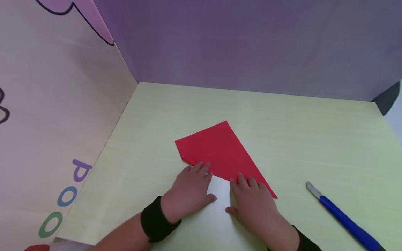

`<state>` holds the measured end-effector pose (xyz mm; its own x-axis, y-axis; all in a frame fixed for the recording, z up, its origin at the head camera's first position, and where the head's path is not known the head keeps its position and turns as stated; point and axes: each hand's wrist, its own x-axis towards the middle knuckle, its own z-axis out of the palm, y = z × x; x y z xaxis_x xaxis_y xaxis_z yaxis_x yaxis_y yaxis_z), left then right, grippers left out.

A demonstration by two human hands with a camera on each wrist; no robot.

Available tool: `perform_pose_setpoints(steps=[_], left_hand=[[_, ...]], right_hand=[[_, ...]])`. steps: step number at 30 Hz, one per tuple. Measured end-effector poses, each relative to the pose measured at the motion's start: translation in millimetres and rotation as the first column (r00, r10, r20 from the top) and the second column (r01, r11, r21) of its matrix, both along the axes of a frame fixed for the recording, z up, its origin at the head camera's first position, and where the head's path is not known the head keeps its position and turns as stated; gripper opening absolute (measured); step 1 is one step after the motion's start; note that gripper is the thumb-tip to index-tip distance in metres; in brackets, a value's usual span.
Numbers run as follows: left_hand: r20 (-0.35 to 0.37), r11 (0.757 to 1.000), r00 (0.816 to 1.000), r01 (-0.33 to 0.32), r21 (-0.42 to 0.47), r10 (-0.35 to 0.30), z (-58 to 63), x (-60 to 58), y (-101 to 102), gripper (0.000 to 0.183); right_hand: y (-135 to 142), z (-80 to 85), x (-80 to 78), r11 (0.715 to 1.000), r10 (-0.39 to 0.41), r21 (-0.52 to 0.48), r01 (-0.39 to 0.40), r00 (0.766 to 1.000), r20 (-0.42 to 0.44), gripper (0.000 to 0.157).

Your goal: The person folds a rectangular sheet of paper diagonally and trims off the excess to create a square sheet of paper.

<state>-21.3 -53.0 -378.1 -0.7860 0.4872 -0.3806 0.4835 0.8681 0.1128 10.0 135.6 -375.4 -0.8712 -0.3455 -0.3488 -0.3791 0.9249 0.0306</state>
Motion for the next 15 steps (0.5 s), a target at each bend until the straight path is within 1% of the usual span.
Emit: perform_pose_setpoints(steps=[3,10,15], left_hand=[[0.005,1.000,1.000,-0.024,0.005,0.024,0.7,-1.8,-3.5,0.087],[0.019,0.999,0.999,-0.049,0.006,0.048,0.0,-2.3,-10.0,0.082],[0.021,0.994,0.994,-0.104,0.011,0.104,-0.4,-1.6,-11.9,0.084]], right_hand=[[0.5,0.0,1.1,1.000,0.001,-0.007,-0.001,1.000,-0.008,0.093],[0.9,1.0,2.0,1.000,0.011,-0.010,-0.011,1.000,-0.007,0.091],[1.0,1.1,1.8,1.000,0.016,-0.003,-0.016,1.000,-0.011,0.090]])
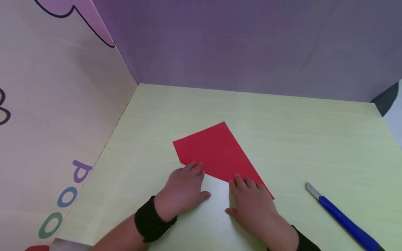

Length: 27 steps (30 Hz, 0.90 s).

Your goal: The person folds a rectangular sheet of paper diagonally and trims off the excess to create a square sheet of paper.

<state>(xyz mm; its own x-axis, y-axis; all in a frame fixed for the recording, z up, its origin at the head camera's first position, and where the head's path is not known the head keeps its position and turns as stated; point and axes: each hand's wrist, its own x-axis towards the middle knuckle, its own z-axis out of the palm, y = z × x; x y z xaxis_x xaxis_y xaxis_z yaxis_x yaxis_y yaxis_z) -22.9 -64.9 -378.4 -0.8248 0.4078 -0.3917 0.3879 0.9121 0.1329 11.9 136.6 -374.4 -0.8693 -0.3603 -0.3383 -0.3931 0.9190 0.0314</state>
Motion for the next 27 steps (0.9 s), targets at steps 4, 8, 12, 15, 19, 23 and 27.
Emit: perform_pose_setpoints(steps=[4,8,12,15,19,23,27], left_hand=[[0.000,0.999,0.999,-0.032,-0.002,0.032,1.8,0.6,-0.3,0.086],[0.018,0.998,0.998,-0.063,-0.027,0.063,4.3,1.6,-0.7,0.086],[0.026,0.996,0.997,-0.076,-0.037,0.077,5.2,1.2,-1.3,0.088],[0.026,0.997,0.997,-0.072,-0.040,0.073,5.8,1.3,-2.0,0.089],[0.028,0.998,0.999,-0.037,-0.053,0.039,7.6,2.4,-3.4,0.087],[0.036,0.999,0.999,-0.016,-0.043,0.018,7.1,3.3,-5.0,0.089],[0.016,0.999,1.000,-0.023,-0.027,0.023,5.1,4.7,-6.3,0.092]], right_hand=[[-0.4,0.4,-0.7,1.000,0.002,0.000,-0.002,1.000,0.000,0.088],[-0.7,0.4,-1.4,1.000,-0.002,0.002,0.002,1.000,0.015,0.088],[-0.8,-0.2,-1.9,1.000,-0.005,0.007,0.005,1.000,0.023,0.090],[-1.7,0.5,-1.7,1.000,-0.002,0.003,0.002,1.000,0.022,0.089],[-3.5,1.6,-1.4,1.000,-0.004,-0.007,0.004,1.000,0.026,0.089],[-4.5,1.0,-2.0,1.000,-0.011,0.001,0.011,0.999,0.038,0.093],[-5.3,-0.2,-2.8,1.000,-0.013,0.003,0.013,0.999,0.044,0.095]])
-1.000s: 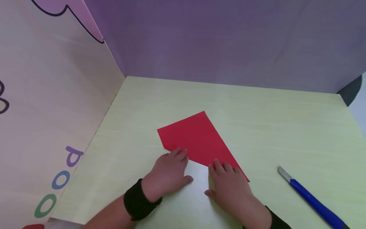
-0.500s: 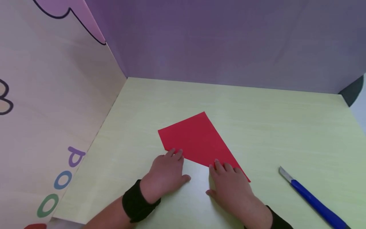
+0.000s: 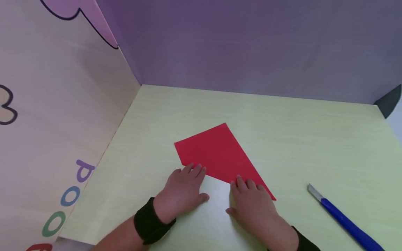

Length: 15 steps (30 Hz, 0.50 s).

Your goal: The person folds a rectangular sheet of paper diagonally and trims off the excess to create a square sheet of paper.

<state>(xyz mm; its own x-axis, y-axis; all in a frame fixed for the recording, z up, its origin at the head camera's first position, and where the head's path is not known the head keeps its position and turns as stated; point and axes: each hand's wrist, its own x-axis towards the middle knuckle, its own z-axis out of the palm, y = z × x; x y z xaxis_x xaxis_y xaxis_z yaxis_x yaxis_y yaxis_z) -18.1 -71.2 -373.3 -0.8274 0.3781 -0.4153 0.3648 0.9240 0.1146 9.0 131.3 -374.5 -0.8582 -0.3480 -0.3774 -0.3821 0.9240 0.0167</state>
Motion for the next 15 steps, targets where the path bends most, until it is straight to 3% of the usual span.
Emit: perform_pose_setpoints(steps=[11,15], left_hand=[[-0.031,0.998,0.997,-0.068,-0.018,0.068,-4.2,-0.6,-8.6,0.091],[-0.020,0.998,0.998,-0.060,-0.004,0.060,-4.2,-1.5,-12.8,0.090]], right_hand=[[2.0,-0.9,1.2,1.000,0.019,0.005,-0.019,1.000,-0.024,0.092],[1.8,-0.9,0.8,1.000,0.019,0.005,-0.019,1.000,-0.022,0.091]])
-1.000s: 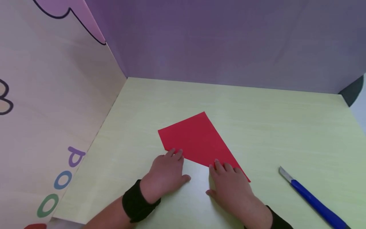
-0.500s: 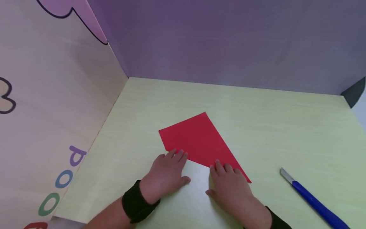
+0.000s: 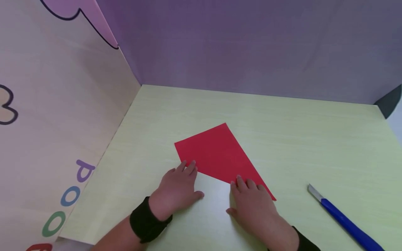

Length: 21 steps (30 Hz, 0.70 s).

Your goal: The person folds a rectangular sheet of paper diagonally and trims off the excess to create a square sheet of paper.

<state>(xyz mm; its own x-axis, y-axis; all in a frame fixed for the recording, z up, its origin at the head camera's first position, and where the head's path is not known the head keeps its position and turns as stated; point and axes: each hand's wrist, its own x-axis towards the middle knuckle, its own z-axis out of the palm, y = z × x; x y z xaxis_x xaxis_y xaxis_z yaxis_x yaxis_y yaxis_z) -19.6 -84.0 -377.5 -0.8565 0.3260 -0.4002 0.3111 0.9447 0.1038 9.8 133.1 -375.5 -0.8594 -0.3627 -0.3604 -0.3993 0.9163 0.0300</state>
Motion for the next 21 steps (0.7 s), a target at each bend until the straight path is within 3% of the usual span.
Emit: perform_pose_setpoints(steps=[14,21], left_hand=[[0.014,0.997,0.997,-0.071,-0.016,0.072,-0.9,-3.1,-17.6,0.089],[0.028,0.986,0.986,-0.164,-0.022,0.165,2.1,-4.5,-18.6,0.092]], right_hand=[[-0.1,1.7,1.2,1.000,-0.015,-0.003,0.016,1.000,0.007,0.089],[-1.1,0.7,-1.4,1.000,-0.024,0.009,0.024,0.999,0.032,0.094]])
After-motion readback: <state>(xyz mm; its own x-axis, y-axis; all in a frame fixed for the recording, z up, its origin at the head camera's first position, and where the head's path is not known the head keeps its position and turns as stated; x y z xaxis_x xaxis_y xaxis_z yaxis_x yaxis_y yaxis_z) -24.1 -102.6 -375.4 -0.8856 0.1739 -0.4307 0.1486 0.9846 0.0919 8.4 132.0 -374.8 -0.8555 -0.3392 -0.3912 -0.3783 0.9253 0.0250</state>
